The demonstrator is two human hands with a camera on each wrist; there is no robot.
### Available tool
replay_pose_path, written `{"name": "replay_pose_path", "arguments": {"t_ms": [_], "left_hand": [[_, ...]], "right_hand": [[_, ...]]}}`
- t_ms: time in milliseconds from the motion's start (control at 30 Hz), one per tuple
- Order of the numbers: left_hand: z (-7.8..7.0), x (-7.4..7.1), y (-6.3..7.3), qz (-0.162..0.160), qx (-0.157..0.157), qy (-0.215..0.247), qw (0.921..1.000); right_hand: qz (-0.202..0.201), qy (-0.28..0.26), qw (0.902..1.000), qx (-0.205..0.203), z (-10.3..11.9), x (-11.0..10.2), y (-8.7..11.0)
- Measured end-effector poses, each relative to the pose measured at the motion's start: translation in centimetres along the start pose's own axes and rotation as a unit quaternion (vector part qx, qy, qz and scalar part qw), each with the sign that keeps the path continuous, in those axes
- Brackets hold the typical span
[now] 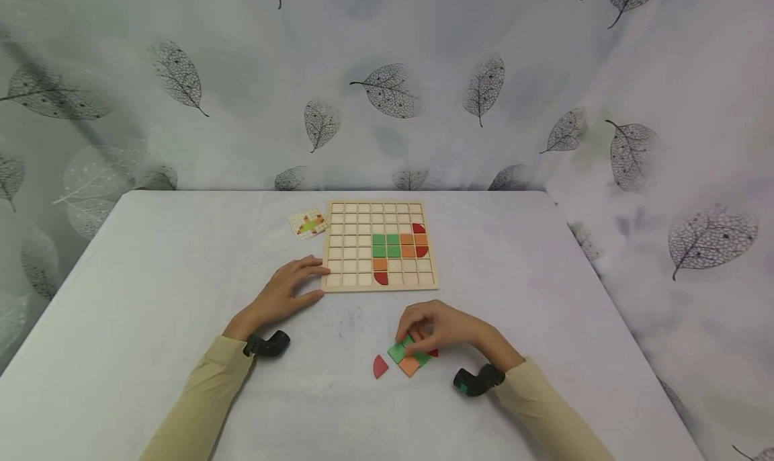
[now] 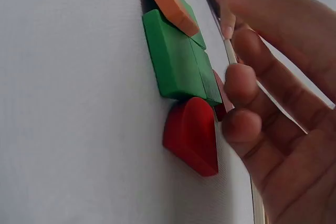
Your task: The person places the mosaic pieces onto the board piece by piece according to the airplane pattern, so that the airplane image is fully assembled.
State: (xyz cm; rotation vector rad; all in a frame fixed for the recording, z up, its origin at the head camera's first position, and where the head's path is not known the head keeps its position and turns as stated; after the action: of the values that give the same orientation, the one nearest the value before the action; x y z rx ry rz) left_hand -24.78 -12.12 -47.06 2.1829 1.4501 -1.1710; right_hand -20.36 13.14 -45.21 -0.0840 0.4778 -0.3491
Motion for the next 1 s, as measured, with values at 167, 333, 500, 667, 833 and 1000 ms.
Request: {"name": "replay_pose_path", "arguments": {"t_ms": [167, 333, 500, 667, 833, 1000], "left_hand": [[-0.1, 0.0, 0.0, -0.007, 0.008, -0.003, 0.9999], [0.0, 0.1, 0.0, -0.003, 0.006, -0.007, 1.0000], [0.2, 0.2, 0.0, 0.001, 0.002, -0.007, 1.0000], [0.2, 0.3, 0.0, 0.002, 0.001, -0.011, 0.9999], [0.2, 0.3, 0.0, 0.006, -0.001, -0.008, 0.9999], [0.2, 0.3, 0.0, 0.010, -0.003, -0.006, 0.9999]], "right_hand": [[0.049, 0.013, 0.9985, 0.023, -0.2, 1.0, 0.5], [0.072, 0.058, 0.9953, 0.031, 0.4, 1.5, 0.6], [0.082, 0.085, 0.9923, 0.038, 0.7, 1.7, 0.6], [0.084, 0.092, 0.9912, 0.047, 0.5, 1.7, 0.6], [0.072, 0.094, 0.9919, 0.047, 0.4, 1.7, 0.7], [0.069, 0.089, 0.9929, 0.039, 0.6, 1.9, 0.8]]}}
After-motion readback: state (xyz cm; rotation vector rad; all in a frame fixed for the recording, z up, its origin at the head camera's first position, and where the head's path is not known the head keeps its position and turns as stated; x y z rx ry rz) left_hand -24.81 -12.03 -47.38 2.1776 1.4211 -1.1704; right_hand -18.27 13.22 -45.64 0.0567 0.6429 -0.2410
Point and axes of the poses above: each hand's wrist, its own y-axis away from the middle knuckle, its own x-axis out of the palm, z = x × y, the point moved 8 cm from there along -y, towards the middle knuckle, and after that the axes turned 3 degrees about z, right-handed, at the moved point
